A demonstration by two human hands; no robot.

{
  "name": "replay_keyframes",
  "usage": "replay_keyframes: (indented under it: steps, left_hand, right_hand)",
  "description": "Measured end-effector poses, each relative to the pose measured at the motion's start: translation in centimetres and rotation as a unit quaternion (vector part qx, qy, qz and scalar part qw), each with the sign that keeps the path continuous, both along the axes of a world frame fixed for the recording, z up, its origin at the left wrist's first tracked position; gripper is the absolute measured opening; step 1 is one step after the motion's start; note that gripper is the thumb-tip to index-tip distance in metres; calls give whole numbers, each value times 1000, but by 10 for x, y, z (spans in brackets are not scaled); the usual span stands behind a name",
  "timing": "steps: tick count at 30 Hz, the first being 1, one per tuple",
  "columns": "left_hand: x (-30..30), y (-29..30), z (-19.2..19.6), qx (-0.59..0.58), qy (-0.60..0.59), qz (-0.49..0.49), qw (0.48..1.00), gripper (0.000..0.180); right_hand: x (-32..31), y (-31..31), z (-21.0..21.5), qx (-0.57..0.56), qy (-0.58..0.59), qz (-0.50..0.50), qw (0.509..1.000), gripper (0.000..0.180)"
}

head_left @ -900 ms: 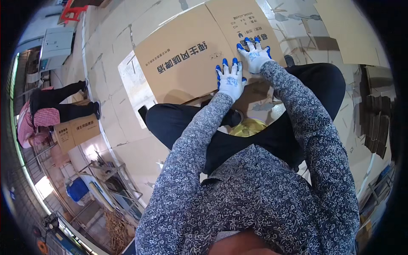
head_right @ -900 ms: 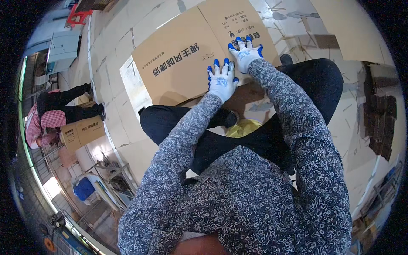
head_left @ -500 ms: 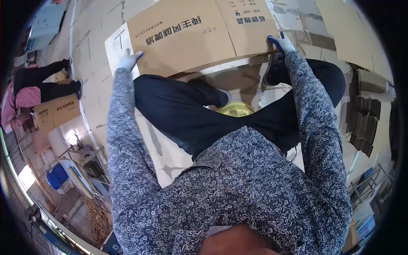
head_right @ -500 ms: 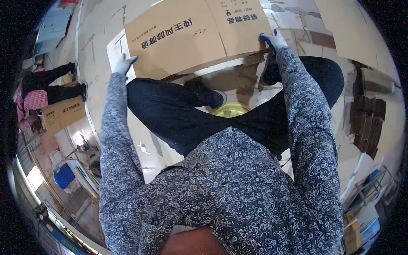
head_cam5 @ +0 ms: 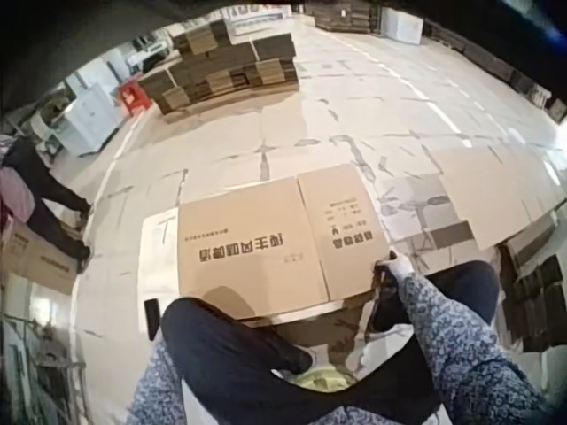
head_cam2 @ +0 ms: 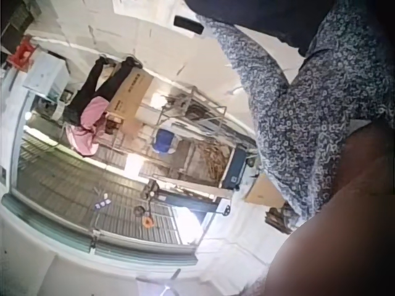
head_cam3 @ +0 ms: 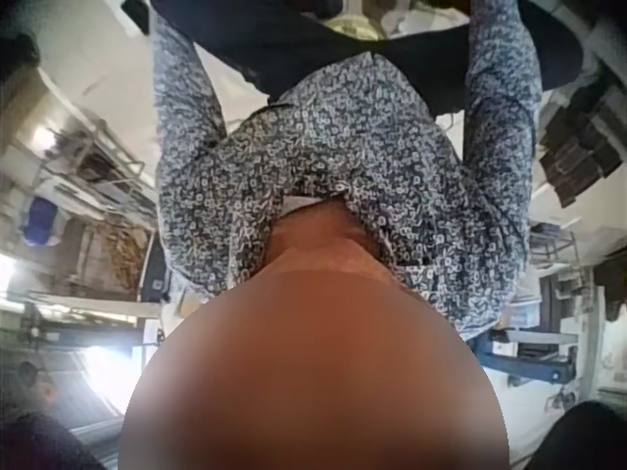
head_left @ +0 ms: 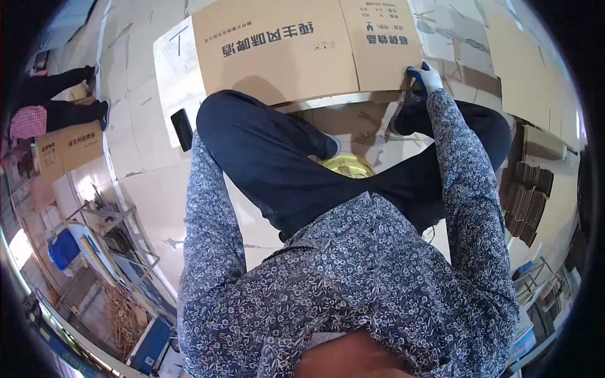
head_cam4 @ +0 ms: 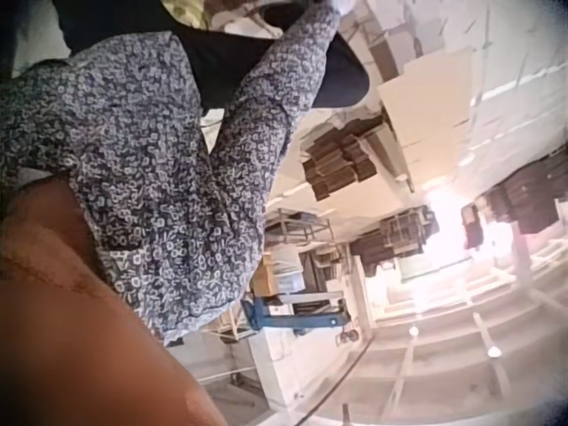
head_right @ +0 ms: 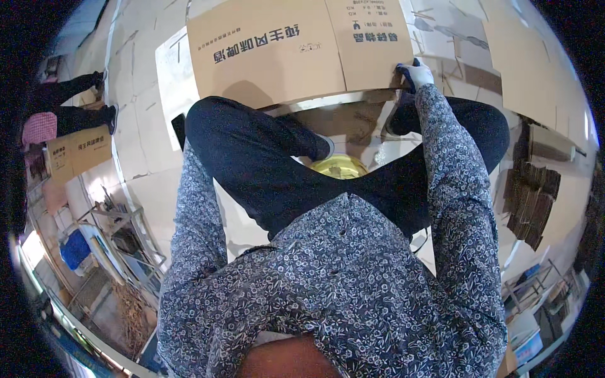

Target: Assembling and folding cardboard boxes on the floor of a factory or warehouse.

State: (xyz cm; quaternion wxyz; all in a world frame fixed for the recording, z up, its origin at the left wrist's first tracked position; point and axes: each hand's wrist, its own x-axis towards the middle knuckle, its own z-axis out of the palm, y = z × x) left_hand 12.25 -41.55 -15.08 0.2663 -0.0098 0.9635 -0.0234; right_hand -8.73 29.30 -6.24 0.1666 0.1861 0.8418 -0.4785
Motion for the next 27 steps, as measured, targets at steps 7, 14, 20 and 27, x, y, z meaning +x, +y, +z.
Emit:
replay_keyframes:
  steps: [7,14,20,27]
  left_hand:
    - [-58,-19,-36,-12,41,73,996,47]
    - [-129,39,113,480,46,455,748,51]
    - [-149,96,238,421,124,418,795,61]
    - [-150,9,178,374,179,205,887,51]
  right_hand:
    - [-14,7,12,22,-22,2,1000,39]
    - [-14,59,180,148,-92,60,983,77]
    - [-31,184,218,460,119,9,880,100]
    - [24,208,159,590,-55,20,806,115]
